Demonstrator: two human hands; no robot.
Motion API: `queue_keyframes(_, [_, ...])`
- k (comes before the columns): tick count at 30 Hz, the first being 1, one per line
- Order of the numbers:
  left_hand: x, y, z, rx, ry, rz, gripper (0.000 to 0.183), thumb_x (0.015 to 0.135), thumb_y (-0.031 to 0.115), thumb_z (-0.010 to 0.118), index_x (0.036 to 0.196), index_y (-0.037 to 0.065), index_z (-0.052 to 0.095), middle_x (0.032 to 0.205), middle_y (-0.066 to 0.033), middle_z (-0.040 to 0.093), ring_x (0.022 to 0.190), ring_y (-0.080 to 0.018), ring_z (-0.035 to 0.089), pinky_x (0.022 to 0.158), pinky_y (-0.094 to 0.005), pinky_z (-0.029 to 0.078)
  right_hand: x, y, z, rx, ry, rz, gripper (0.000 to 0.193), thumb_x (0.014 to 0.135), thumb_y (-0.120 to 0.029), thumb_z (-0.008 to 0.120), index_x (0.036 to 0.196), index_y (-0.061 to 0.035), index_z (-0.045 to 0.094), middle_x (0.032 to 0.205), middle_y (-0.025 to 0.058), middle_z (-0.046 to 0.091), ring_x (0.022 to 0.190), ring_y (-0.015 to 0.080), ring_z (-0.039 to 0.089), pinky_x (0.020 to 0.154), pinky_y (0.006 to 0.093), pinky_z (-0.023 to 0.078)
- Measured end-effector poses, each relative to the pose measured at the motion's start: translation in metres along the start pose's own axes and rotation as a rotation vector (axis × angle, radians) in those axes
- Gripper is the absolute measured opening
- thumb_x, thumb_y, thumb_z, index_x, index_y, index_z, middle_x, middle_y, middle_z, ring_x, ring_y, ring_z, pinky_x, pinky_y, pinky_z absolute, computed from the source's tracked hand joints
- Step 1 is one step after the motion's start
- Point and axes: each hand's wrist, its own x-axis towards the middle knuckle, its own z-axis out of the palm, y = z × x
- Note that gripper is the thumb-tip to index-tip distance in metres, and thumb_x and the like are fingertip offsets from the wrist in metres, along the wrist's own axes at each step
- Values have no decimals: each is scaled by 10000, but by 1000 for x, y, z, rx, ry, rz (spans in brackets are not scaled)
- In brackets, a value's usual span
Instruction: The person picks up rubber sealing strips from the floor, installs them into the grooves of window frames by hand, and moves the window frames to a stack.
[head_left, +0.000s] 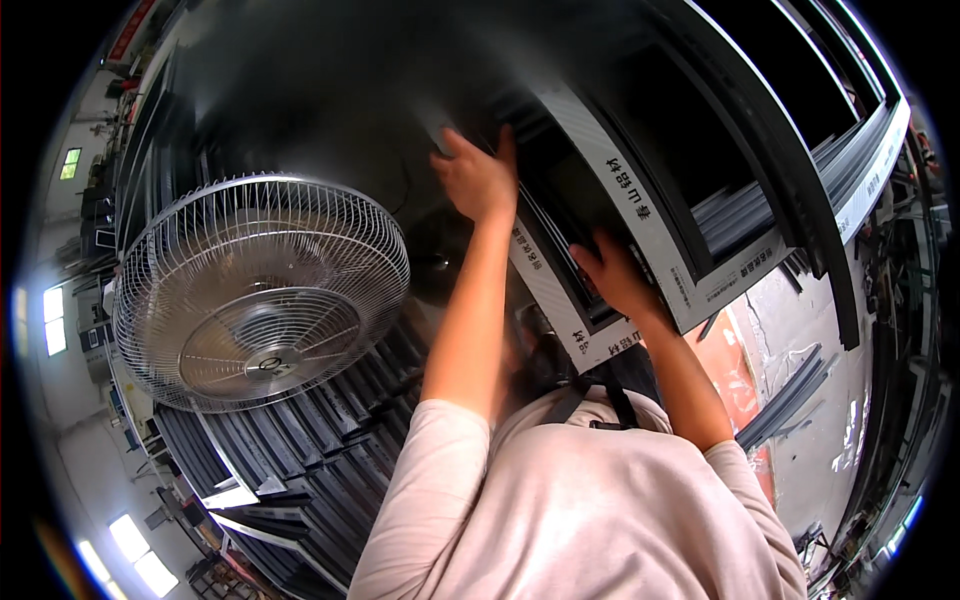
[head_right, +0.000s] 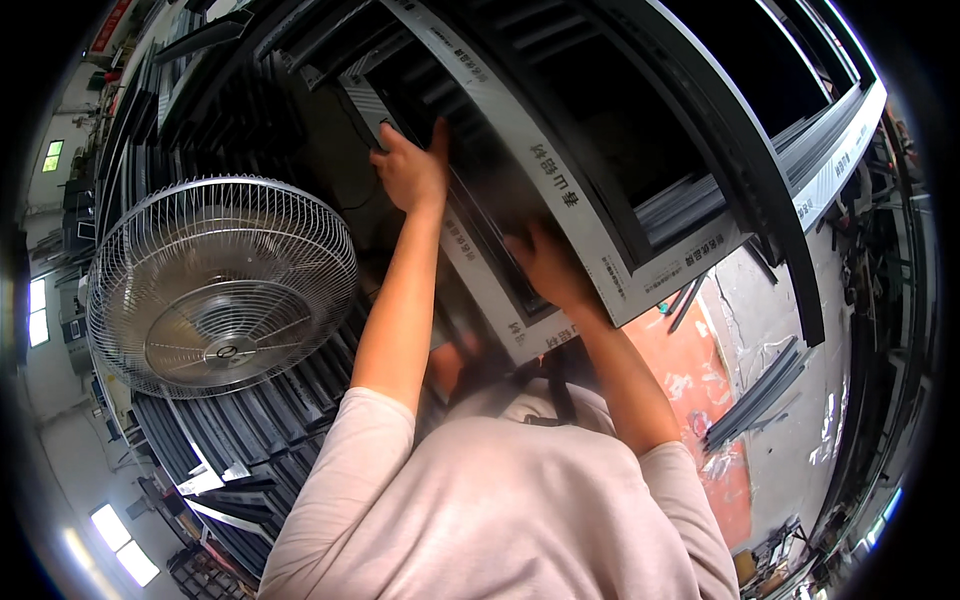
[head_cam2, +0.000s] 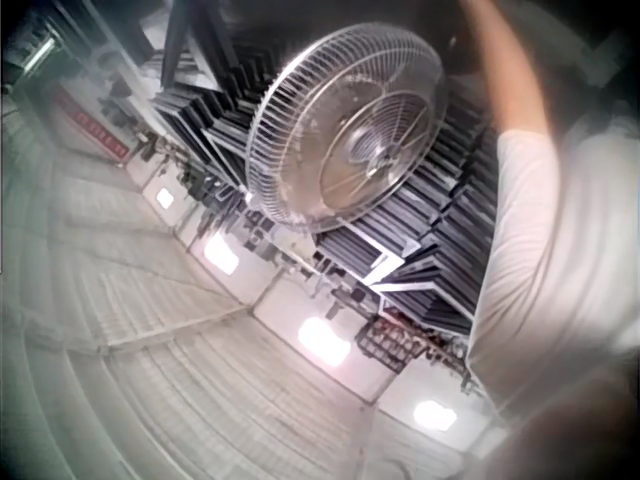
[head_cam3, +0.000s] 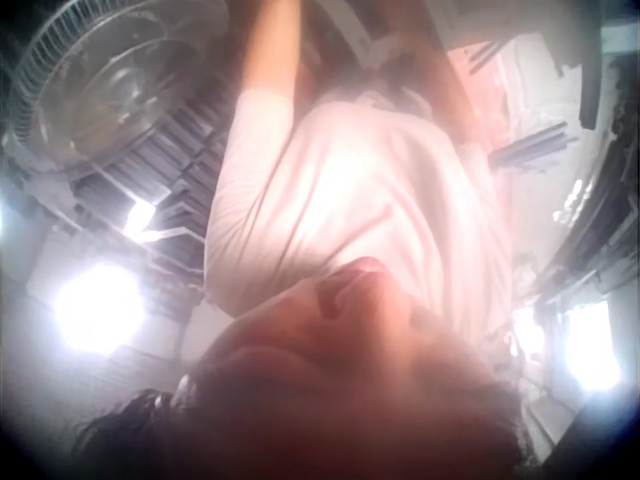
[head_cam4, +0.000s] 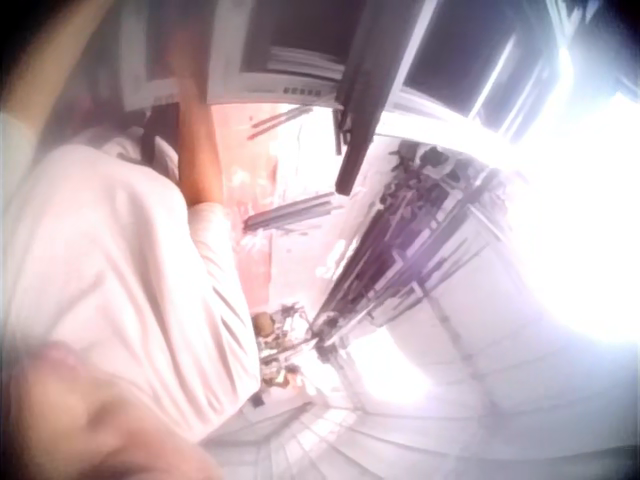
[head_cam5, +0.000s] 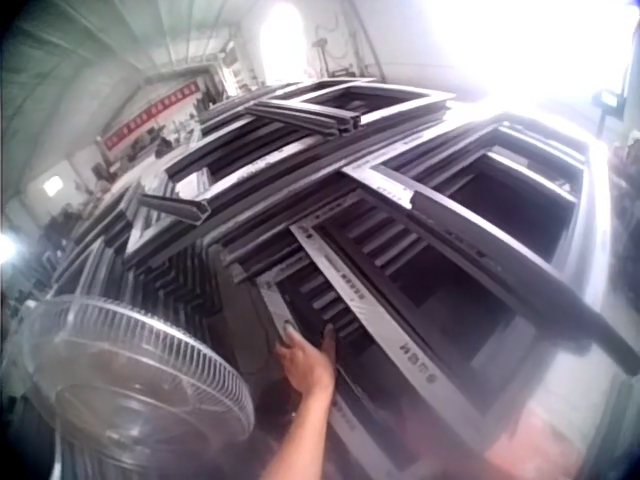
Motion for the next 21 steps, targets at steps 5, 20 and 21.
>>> queue_keyframes(5, [2, -4, 5, 23, 27, 25, 884, 773, 542, 731, 1364, -1, 362, 1282, -422, 420, 1134, -493, 533, 937, -453, 478, -6, -9, 12, 284, -61, 21, 493, 973, -434, 513, 1113, 35, 571, 1064, 282, 628, 999, 435, 599, 876, 449, 475])
queue_keyframes(20, [0, 5, -3, 33, -50, -2, 842, 751, 354, 802, 1370, 17, 341, 1326, -399, 387, 1129, -472, 541, 930, -442, 491, 6, 8, 21, 364, -263, 50, 448, 979, -433, 506, 1064, -9, 624, 994, 230, 661, 930, 399, 626, 820, 421, 487])
queue_keyframes(21, [0, 5, -3, 38, -39, 4, 833, 751, 346, 801, 1366, 17, 344, 1323, -396, 389, 1126, -470, 543, 926, -443, 494, 5, 7, 24, 428, -235, 54, 440, 973, -430, 522, 1053, -10, 626, 978, 227, 662, 916, 399, 626, 813, 420, 488])
